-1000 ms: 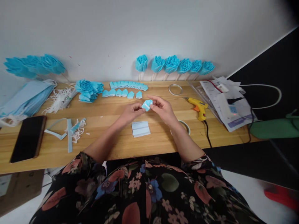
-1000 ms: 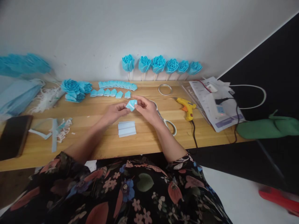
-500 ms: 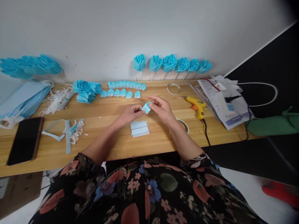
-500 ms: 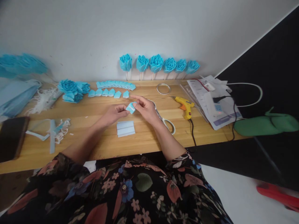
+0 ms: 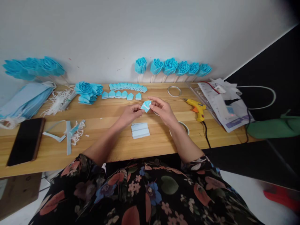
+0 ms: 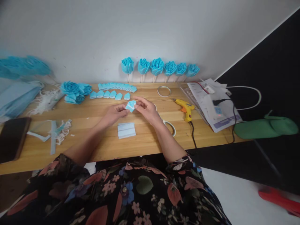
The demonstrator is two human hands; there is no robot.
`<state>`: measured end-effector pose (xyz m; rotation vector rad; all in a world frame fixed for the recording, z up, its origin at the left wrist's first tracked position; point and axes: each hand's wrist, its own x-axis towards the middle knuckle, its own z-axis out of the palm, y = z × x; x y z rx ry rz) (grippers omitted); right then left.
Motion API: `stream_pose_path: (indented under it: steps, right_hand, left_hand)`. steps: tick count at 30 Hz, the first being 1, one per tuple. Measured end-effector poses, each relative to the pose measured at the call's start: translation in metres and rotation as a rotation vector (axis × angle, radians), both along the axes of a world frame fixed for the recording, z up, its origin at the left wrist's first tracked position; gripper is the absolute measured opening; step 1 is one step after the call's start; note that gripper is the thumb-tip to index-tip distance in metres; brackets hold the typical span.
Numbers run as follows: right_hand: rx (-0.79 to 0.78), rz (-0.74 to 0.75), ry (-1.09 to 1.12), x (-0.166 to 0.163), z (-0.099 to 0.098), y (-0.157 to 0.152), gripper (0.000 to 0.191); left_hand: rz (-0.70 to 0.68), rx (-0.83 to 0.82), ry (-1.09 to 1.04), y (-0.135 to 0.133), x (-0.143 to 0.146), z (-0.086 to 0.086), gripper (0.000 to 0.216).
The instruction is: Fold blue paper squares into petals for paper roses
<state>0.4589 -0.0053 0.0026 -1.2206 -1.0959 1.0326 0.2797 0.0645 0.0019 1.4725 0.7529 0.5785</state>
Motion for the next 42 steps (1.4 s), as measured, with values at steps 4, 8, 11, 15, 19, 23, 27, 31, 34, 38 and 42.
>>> stream_pose_path:
  steps: [4, 8, 11, 15, 19, 23, 27, 31, 34, 38, 42]
  right_hand:
    - [0.011, -0.057, -0.042, 0.0012, -0.0025, 0.0024, 0.044]
    - [0.016, -0.108, -0.036, 0.0013, -0.0021, 0.0031, 0.044]
    - [0.008, -0.076, -0.018, 0.0008, -0.0025, 0.0034, 0.045]
    - [-0.001, -0.044, -0.035, 0.0000, -0.0029, 0.0029, 0.043]
    - [-0.003, -0.011, -0.056, -0.0007, -0.0010, 0.0012, 0.041]
    - [0.032, 0.032, -0.068, -0.0001, -0.0026, 0.0013, 0.042]
    - [0.041, 0.030, -0.160, 0.0029, -0.0072, 0.0023, 0.049]
    - [0.043, 0.027, -0.163, 0.0049, -0.0085, 0.0025, 0.051]
    - [0.021, 0.039, -0.116, 0.0049, -0.0065, 0.0018, 0.051]
    - [0.001, 0.001, -0.071, 0.0041, -0.0016, 0.0000, 0.043]
    - [0.005, -0.017, -0.037, 0.0033, 0.0003, 0.0004, 0.042]
  left_hand:
    - [-0.004, -0.041, -0.028, 0.0009, -0.0001, -0.0013, 0.017]
    - [-0.012, -0.037, -0.031, 0.0010, -0.0005, -0.0001, 0.020]
    - [-0.009, -0.026, -0.033, 0.0010, 0.0000, -0.0005, 0.024]
    - [-0.009, -0.002, -0.018, 0.0017, 0.0006, -0.0022, 0.025]
    - [0.001, -0.001, -0.024, 0.0024, 0.0004, -0.0022, 0.024]
    - [0.013, -0.006, -0.022, 0.0015, 0.0003, -0.0004, 0.023]
    - [0.000, 0.003, 0.004, -0.0006, 0.0005, 0.0018, 0.022]
    - [-0.010, 0.010, 0.018, -0.0016, 0.0006, 0.0035, 0.022]
    - [-0.008, -0.005, 0.018, -0.0012, 0.0006, 0.0036, 0.019]
    - [0.000, -0.020, 0.016, -0.0004, 0.0005, 0.0033, 0.016]
    - [0.005, -0.032, 0.025, 0.0000, 0.0007, 0.0039, 0.015]
